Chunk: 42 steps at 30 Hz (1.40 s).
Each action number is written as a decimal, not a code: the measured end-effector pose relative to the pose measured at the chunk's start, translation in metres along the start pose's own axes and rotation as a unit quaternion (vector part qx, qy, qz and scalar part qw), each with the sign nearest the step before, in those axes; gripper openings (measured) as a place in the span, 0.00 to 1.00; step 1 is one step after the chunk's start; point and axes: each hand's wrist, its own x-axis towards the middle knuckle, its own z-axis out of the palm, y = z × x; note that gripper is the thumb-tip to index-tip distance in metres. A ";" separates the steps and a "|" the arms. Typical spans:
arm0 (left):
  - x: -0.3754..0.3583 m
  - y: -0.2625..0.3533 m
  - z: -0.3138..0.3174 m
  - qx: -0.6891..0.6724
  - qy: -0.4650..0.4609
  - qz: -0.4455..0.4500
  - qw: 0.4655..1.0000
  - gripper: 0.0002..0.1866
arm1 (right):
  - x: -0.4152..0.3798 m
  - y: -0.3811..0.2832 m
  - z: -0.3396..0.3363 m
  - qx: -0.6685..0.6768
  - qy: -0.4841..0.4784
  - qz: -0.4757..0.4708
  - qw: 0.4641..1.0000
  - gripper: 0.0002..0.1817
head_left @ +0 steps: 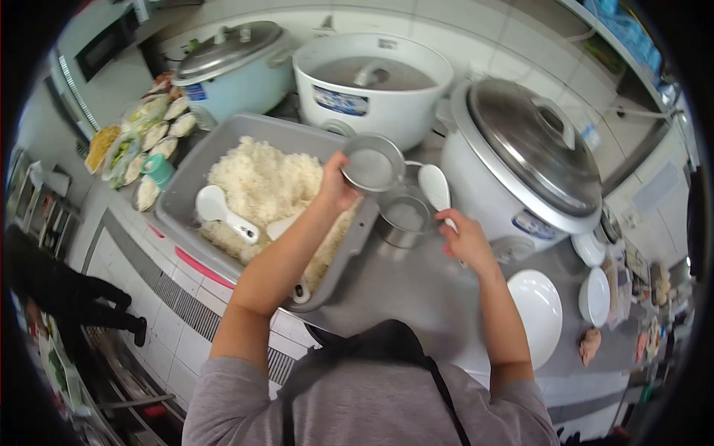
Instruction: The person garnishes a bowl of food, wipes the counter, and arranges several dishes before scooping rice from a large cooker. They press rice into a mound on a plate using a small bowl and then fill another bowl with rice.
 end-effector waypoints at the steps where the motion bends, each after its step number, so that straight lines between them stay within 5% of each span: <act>1: -0.007 0.002 0.004 -0.007 0.022 0.002 1.000 0.25 | 0.001 0.008 0.011 -0.052 0.094 -0.108 0.988 0.17; 2: -0.008 0.001 0.003 -0.009 0.036 0.018 0.999 0.26 | 0.004 0.021 0.021 -0.096 0.187 -0.217 0.953 0.19; 4: -0.028 0.002 0.012 -0.021 0.054 0.009 0.998 0.27 | 0.003 0.037 0.029 -0.203 0.112 -0.143 0.962 0.24; 6: -0.035 -0.005 0.013 -0.044 0.081 0.039 0.995 0.23 | -0.009 0.011 0.027 -0.095 0.176 -0.070 0.977 0.26; 9: -0.050 -0.011 0.007 -0.004 0.135 0.056 0.989 0.18 | -0.002 0.026 0.038 -0.105 0.193 -0.179 0.959 0.32; 11: -0.063 -0.010 0.003 -0.031 0.161 0.091 0.982 0.18 | 0.001 0.023 0.037 -0.194 0.140 -0.108 0.965 0.37; 13: -0.081 -0.002 0.006 -0.018 0.140 0.104 0.984 0.21 | 0.006 -0.004 0.041 -0.112 0.195 -0.170 0.959 0.37; 15: -0.095 -0.003 0.016 -0.037 0.180 0.113 0.977 0.23 | 0.014 -0.040 0.039 -0.168 0.230 -0.391 0.875 0.33; 17: -0.099 0.005 0.000 -0.040 0.165 0.164 0.972 0.26 | 0.015 -0.061 0.049 -0.295 0.108 -0.404 0.859 0.31; 19: -0.106 0.013 -0.024 -0.056 0.236 0.253 0.937 0.21 | 0.033 -0.052 0.068 -0.285 0.090 -0.400 0.867 0.31; 23: -0.159 0.034 -0.034 -0.082 0.187 0.289 0.935 0.23 | 0.027 -0.076 0.068 -0.204 0.126 -0.356 0.903 0.30; 26: -0.172 0.025 -0.043 -0.129 0.125 0.323 0.929 0.27 | 0.044 -0.069 0.092 -0.226 -0.028 -0.329 0.916 0.29; 28: -0.175 0.013 -0.041 -0.171 0.108 0.358 0.911 0.30 | 0.031 -0.088 0.076 -0.161 0.015 -0.337 0.927 0.28; 31: -0.167 -0.004 -0.033 -0.217 0.090 0.356 0.904 0.33 | 0.043 -0.099 0.094 -0.093 0.039 -0.475 0.874 0.25; 32: -0.150 -0.009 -0.047 -0.262 0.051 0.340 0.902 0.24 | 0.045 -0.106 0.106 -0.178 -0.036 -0.410 0.894 0.23; 33: -0.144 -0.014 -0.044 -0.266 0.187 0.308 0.894 0.26 | 0.045 -0.110 0.111 -0.190 -0.095 -0.327 0.921 0.21; 34: -0.135 -0.011 -0.047 -0.229 0.217 0.282 0.906 0.29 | 0.054 -0.107 0.120 -0.218 -0.114 -0.300 0.922 0.20; 38: -0.128 -0.004 -0.046 -0.136 0.198 0.227 0.944 0.25 | 0.058 -0.091 0.124 -0.197 -0.080 -0.352 0.911 0.23; 40: -0.127 -0.004 -0.034 -0.108 0.213 0.197 0.951 0.25 | 0.054 -0.093 0.109 -0.101 -0.022 -0.416 0.903 0.23; 42: -0.133 -0.005 -0.028 -0.127 0.130 0.223 0.958 0.25 | 0.060 -0.092 0.100 0.002 0.028 -0.423 0.906 0.21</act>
